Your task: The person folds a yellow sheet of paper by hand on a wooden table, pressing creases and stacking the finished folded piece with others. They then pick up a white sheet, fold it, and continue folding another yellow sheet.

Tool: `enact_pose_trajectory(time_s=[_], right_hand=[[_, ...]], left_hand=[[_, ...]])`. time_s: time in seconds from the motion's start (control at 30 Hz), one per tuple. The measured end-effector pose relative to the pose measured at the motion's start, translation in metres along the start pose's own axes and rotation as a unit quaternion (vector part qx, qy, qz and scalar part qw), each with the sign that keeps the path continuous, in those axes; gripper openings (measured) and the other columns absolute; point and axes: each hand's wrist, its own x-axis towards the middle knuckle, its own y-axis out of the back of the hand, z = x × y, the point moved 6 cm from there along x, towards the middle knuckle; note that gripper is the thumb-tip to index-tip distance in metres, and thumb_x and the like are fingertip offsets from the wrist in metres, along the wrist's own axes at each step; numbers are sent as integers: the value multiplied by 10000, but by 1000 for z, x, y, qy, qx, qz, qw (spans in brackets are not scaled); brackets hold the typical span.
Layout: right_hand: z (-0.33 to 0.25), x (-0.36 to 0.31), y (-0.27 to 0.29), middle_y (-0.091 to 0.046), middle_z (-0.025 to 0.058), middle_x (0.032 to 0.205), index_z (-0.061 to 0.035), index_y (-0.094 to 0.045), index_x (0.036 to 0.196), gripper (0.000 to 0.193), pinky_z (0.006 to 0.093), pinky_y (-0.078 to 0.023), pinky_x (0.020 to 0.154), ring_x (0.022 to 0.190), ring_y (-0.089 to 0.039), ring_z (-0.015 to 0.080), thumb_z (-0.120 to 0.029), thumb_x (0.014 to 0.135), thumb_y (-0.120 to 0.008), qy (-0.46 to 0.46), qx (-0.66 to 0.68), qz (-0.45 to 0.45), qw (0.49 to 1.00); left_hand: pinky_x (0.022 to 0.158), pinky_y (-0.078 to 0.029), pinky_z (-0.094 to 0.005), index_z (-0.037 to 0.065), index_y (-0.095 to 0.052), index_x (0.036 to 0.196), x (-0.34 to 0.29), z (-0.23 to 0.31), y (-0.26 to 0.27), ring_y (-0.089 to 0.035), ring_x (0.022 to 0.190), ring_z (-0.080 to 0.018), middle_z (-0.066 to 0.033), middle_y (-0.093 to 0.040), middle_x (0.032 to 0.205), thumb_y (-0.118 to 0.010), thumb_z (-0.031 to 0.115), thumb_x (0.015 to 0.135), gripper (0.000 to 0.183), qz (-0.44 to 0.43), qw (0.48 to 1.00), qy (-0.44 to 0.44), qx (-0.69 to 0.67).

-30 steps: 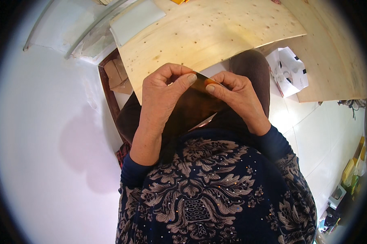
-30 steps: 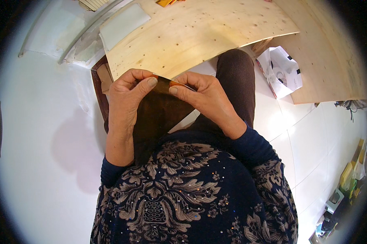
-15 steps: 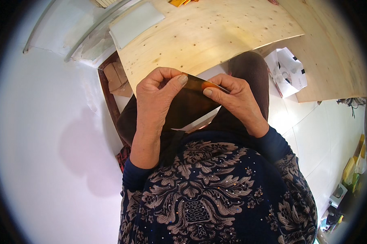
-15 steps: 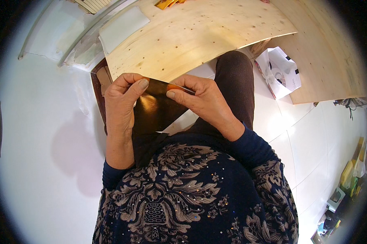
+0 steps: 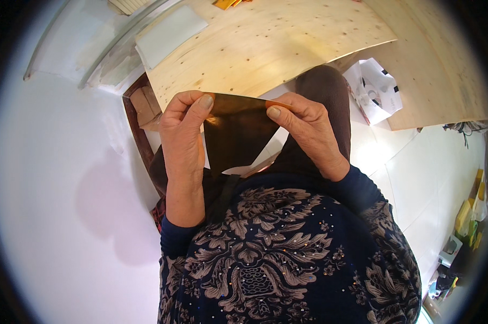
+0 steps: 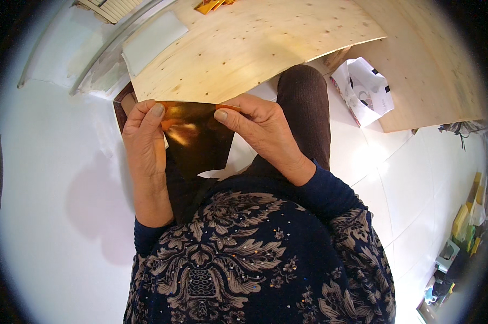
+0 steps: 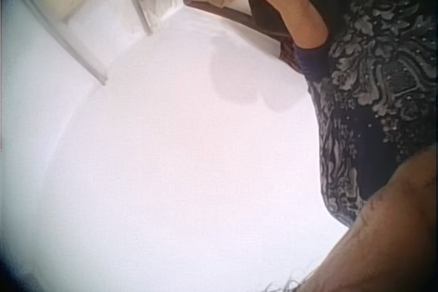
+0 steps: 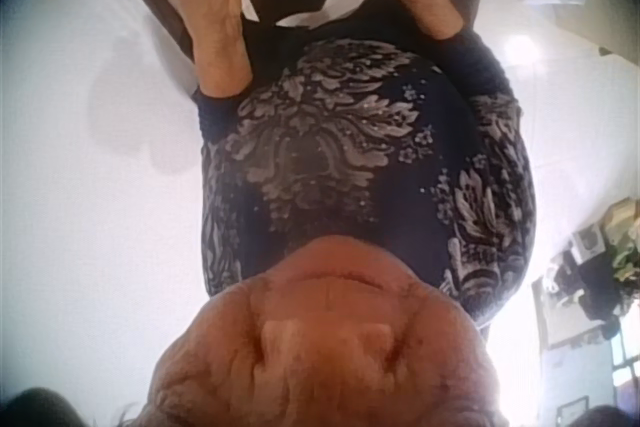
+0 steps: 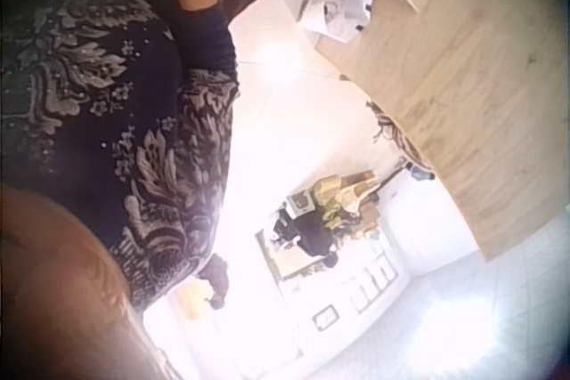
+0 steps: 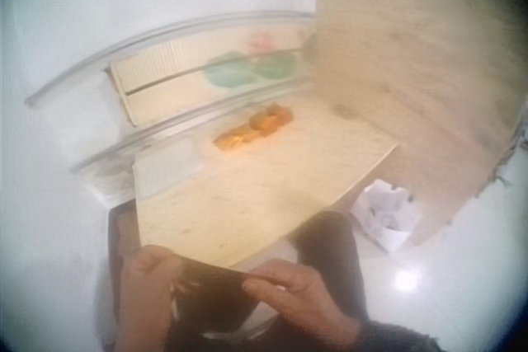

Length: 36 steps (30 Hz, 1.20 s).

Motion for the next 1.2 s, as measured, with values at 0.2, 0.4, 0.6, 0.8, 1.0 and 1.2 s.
enact_pose_trajectory(time_s=[0.2,0.4,0.6,0.8,1.0,1.2], right_hand=[[4,-2,2,-648,-12,869,13,-698,1098,246,205,-461,709,790,-555,53,-187,979,-619,-21,-8,10,1000],[-25,11,4,-694,103,1018,-30,-674,1190,368,287,-471,890,960,-632,188,-172,858,-740,132,-226,85,961],[-41,25,-27,-695,115,844,-56,-719,1034,300,363,-479,757,787,-632,277,-114,750,-794,212,-316,-46,924],[-33,26,-8,-706,73,857,-7,-711,956,129,254,-500,698,785,-653,149,-33,830,-726,97,-181,-27,978],[-19,21,49,-683,9,924,-32,-697,1006,107,222,-488,765,817,-597,78,-89,919,-674,16,-52,137,989],[-1,28,74,-671,31,960,-67,-664,1010,138,286,-519,895,914,-639,131,-194,959,-647,55,83,194,976]], left_hand=[[799,-466,-217,1,-676,953,3,-3,1,-585,811,-80,-29,-671,885,-714,18,858,103,7,1000,1,0],[751,-483,-207,-4,-680,925,-5,5,-5,-589,783,-70,-21,-673,867,-714,27,859,81,-1,996,-22,91],[744,-488,-211,-4,-678,913,-14,-2,-24,-593,790,-61,-19,-678,863,-712,53,866,81,-46,988,-3,147],[735,-482,-242,-1,-685,980,-19,4,-18,-581,736,-93,-23,-671,810,-733,89,807,200,-123,894,-113,415],[658,-486,-274,1,-690,892,-14,2,38,-611,681,-146,-83,-675,730,-727,132,788,172,-112,898,41,423],[753,-469,-216,28,-693,941,-18,14,80,-586,799,-61,-8,-692,886,-750,55,815,141,-6,991,32,129]])
